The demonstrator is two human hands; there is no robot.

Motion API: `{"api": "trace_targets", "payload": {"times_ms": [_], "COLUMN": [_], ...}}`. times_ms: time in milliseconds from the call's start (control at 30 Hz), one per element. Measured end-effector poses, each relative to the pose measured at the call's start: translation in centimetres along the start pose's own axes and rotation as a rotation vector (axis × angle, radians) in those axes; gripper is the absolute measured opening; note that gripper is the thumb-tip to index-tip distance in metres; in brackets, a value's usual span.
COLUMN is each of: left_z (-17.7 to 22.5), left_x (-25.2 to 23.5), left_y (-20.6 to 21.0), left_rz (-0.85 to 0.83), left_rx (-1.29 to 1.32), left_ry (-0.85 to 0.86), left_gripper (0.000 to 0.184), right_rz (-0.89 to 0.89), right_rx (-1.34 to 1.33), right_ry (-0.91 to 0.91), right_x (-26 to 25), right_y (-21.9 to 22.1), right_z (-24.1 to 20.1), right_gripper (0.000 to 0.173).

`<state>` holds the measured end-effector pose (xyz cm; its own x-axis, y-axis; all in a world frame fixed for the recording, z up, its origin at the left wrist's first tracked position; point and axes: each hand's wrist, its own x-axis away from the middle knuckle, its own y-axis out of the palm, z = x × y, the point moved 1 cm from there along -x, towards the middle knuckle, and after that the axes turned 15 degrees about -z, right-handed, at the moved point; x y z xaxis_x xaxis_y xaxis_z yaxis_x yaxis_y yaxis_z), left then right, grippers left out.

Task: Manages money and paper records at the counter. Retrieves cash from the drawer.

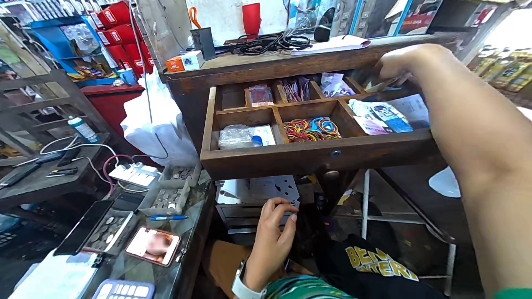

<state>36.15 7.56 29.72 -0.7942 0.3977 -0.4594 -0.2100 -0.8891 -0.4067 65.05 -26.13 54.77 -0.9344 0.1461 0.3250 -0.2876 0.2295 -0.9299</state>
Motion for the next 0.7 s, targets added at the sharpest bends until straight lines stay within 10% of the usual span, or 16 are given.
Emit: {"api": "trace_targets", "payload": {"times_ms": [167,333,500,700], "left_z": [0.1,0.3,1.0,0.8], "left_x": [0.4,0.3,0.0,-0.2], "left_y": [0.0,-0.5,-1.2,-0.8], "left_rz": [-0.007,0.006,0.025,0.013], "left_rx": [-0.002,-0.020,-0.019,-0.022], "left_ry": [-0.011,0.004,0.025,0.012], "left_gripper": [0.022,0.021,0.021,0.022], "right_rz": [0.018,0.338,-0.006,0.013], "right_rx": [0.249,-0.132,0.090,-0.018], "right_ry": [-0.106,-0.306,-0.311,-0.303], "right_x": [0.7,4.9,5.1,4.2], "right_y": [0.5,0.6,2.3,2.4], "right_z": [-1.2,-5.1,-7.4,-6.4], "right_gripper": [0.045,0.071,0.033,0.042]}}
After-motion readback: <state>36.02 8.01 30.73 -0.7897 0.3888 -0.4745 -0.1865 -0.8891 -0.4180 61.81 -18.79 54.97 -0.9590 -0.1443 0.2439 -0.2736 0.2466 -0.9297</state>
